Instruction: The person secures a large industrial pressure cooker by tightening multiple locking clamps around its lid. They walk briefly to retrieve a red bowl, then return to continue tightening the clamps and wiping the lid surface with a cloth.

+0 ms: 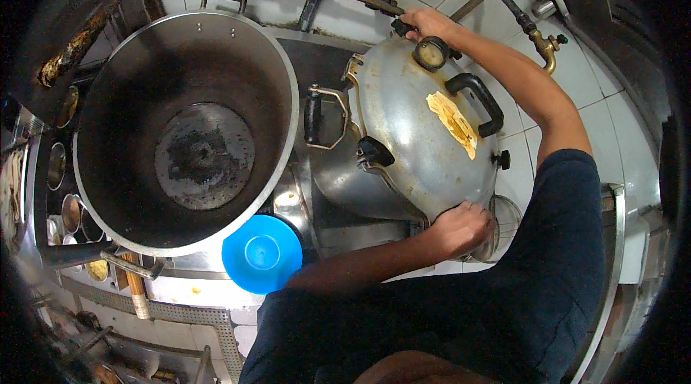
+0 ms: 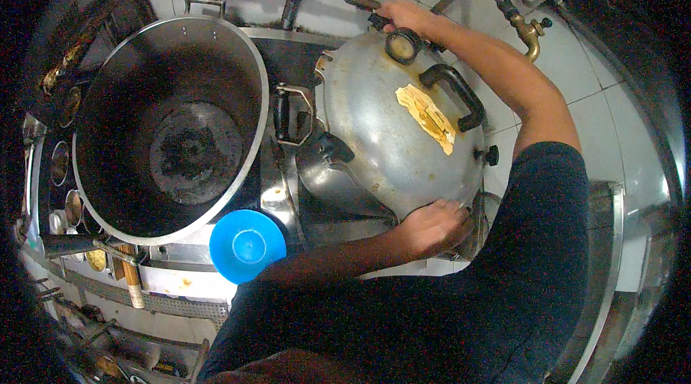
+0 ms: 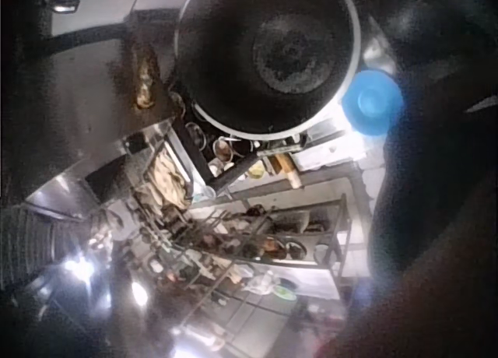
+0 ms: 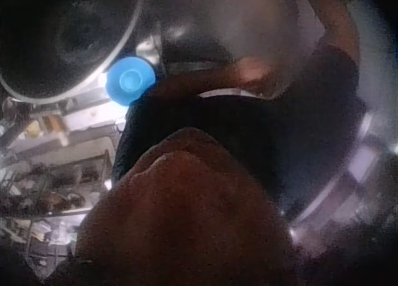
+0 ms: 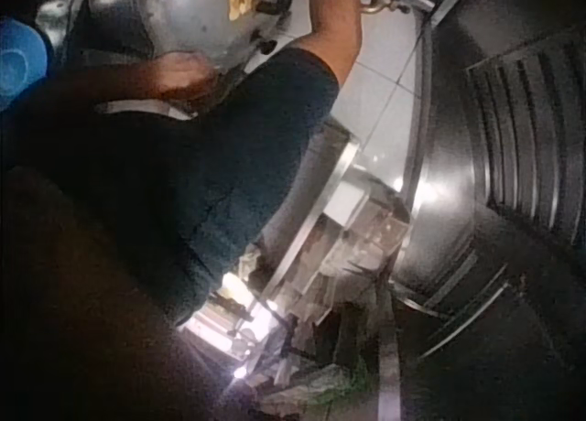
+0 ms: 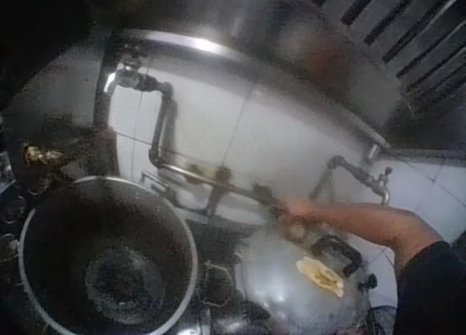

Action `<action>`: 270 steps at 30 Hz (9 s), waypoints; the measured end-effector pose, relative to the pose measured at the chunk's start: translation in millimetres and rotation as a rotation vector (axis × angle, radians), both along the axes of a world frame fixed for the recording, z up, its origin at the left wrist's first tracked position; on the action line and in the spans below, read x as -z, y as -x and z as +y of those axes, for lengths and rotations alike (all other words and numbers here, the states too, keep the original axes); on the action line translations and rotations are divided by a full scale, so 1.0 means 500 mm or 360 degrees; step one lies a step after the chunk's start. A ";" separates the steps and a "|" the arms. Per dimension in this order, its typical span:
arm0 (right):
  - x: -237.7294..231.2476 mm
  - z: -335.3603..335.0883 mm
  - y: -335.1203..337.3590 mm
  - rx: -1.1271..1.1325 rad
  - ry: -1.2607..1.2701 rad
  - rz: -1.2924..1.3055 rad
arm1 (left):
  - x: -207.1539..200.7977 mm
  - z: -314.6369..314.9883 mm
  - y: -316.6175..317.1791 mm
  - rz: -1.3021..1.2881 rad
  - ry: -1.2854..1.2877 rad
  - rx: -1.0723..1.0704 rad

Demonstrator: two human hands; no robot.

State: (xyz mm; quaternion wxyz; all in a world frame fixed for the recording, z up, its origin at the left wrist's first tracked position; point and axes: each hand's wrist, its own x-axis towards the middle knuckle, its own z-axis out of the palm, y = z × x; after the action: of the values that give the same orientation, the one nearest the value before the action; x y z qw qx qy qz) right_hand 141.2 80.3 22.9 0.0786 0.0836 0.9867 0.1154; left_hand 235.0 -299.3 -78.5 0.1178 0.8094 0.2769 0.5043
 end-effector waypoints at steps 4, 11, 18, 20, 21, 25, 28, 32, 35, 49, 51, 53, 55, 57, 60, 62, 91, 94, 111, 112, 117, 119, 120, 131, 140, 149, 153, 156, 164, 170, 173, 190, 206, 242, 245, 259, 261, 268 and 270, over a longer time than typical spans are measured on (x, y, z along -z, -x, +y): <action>-0.025 -0.029 0.024 -0.0212 -0.0333 -0.0237 | 0.016 0.004 -0.009 -0.0249 -0.0121 -0.0094; -0.019 0.011 0.008 -0.0782 -0.0626 -0.0264 | 0.001 0.003 -0.003 -0.0200 0.0111 0.0091; -0.045 -0.031 0.032 0.0144 -0.0086 -0.0061 | 0.002 0.006 -0.008 0.0146 0.0053 -0.0036; -0.076 -0.079 0.067 0.1135 0.0463 0.0053 | 0.001 0.007 -0.007 0.0176 0.0082 -0.0063; -0.077 -0.101 0.085 0.1627 0.0734 0.0108 | -0.002 0.008 -0.005 0.0189 0.0094 -0.0080; -0.029 -0.092 0.097 0.1581 0.0796 0.0001 | -0.013 0.002 -0.005 0.0007 0.0298 0.0058; -0.017 -0.041 0.087 0.1692 0.1113 0.0012 | 0.001 0.008 -0.018 0.0003 0.0253 0.0108; -0.060 -0.118 0.126 0.1613 0.0702 -0.0201 | 0.026 0.019 -0.039 -0.0073 0.0051 -0.0154; -0.050 -0.061 0.084 0.0970 0.0402 -0.0322 | 0.021 0.013 -0.045 0.0087 0.0064 -0.0175; -0.054 -0.070 0.030 -0.0359 -0.0203 -0.0287 | 0.014 0.013 -0.042 0.0213 0.0006 -0.0145; -0.053 -0.071 0.028 -0.0352 0.0139 0.0068 | 0.025 0.012 -0.046 0.0063 0.0015 -0.0089; -0.050 -0.096 0.052 0.0173 -0.0043 0.0125 | 0.022 0.017 -0.039 0.0125 0.0044 -0.0058; -0.043 -0.098 0.067 0.0715 -0.0008 0.0160 | 0.015 0.018 -0.031 0.0160 0.0057 -0.0028; -0.029 -0.069 0.071 0.1272 0.0252 0.0175 | 0.004 0.011 -0.019 0.0169 0.0055 0.0002; -0.021 -0.064 0.080 0.1501 0.0607 0.0266 | 0.003 0.007 -0.021 0.0109 0.0196 0.0016; -0.027 -0.075 0.082 0.1258 0.0434 0.0219 | 0.013 0.015 -0.037 0.0244 0.0045 -0.0129; -0.069 -0.582 -0.115 0.0467 0.0941 0.0505 | 0.004 -0.005 -0.007 0.0005 -0.0300 -0.0471; -0.032 -0.608 -0.081 0.0189 0.0748 0.0284 | 0.007 -0.008 -0.009 -0.0124 -0.0455 -0.0534; -0.003 -0.567 -0.055 -0.0127 0.0756 0.0093 | 0.013 0.006 -0.023 0.0261 -0.0312 -0.0369; -0.009 -0.568 -0.047 -0.0197 0.0734 0.0088 | 0.013 0.008 -0.023 0.0255 -0.0320 -0.0376; -0.048 -0.596 -0.001 0.0070 0.0343 -0.0341 | 0.006 0.006 -0.006 0.0167 -0.0284 -0.0276; -0.033 -0.605 0.006 0.0167 0.0200 -0.0356 | -0.002 -0.008 -0.006 0.0084 -0.0242 -0.0341; -0.023 -0.606 0.002 0.0202 0.0183 -0.0302 | -0.003 -0.014 -0.007 0.0044 -0.0219 -0.0373; -0.005 -0.645 0.013 0.0928 0.0261 -0.0181 | 0.019 -0.001 -0.033 -0.0014 -0.0330 -0.0398; 0.083 -0.682 -0.384 0.0296 0.0930 0.0880 | -0.036 -0.114 0.195 -0.0693 0.0276 -0.0301; 0.048 -0.684 -0.272 -0.0653 0.0611 -0.0351 | -0.097 -0.012 0.167 -0.0771 0.0253 0.0164; 0.050 -0.686 -0.260 -0.0763 0.0675 -0.0420 | -0.045 -0.020 0.101 -0.0293 -0.0123 0.0130; 0.062 -0.686 -0.250 -0.0842 0.0723 -0.0470 | -0.043 -0.010 0.134 0.0111 -0.0196 0.0216; 0.075 -0.711 -0.264 -0.0715 0.0694 -0.0381 | -0.037 -0.010 0.091 -0.0200 0.0052 0.0310; 0.081 -0.710 -0.281 -0.0584 0.0586 -0.0241 | -0.076 -0.021 0.141 -0.0605 0.0307 0.0319; 0.073 -0.718 -0.309 -0.0239 0.0447 0.0137 | -0.063 -0.034 0.177 -0.1592 0.0770 0.0193; 0.057 -0.785 -0.456 0.1042 0.0901 0.1628 | 0.000 -0.154 0.154 -0.1347 0.1214 -0.0148; 0.178 -0.830 -0.747 0.1749 0.1373 0.2112 | 0.049 -0.170 0.039 -0.0939 0.1363 -0.0779; -0.012 -0.666 -0.367 -0.0063 0.0817 0.0307 | 0.081 -0.146 0.039 -0.2516 0.1719 0.0040; -0.011 -0.682 -0.351 -0.0149 0.0715 0.0299 | 0.089 -0.141 0.047 -0.2487 0.1761 0.0056; -0.032 -0.724 -0.331 -0.0056 0.0271 -0.0059 | 0.093 -0.133 0.041 -0.2673 0.1752 0.0237; -0.034 -0.767 -0.308 0.0428 0.0515 -0.0115 | 0.098 -0.134 0.041 -0.2678 0.1743 0.0233; 0.000 -0.782 -0.314 0.1268 0.1150 0.0208 | 0.090 -0.127 0.035 -0.2615 0.1714 0.0172; -0.006 -0.782 -0.321 0.1213 0.1130 0.0351 | 0.091 -0.126 0.035 -0.2609 0.1700 0.0179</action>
State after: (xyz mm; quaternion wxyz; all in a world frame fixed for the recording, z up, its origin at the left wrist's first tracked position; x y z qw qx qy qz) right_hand 301.8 -310.6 25.8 0.0343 0.4161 0.8671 -0.2719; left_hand 217.6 -362.4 -123.9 0.6484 0.0605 0.2620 0.7122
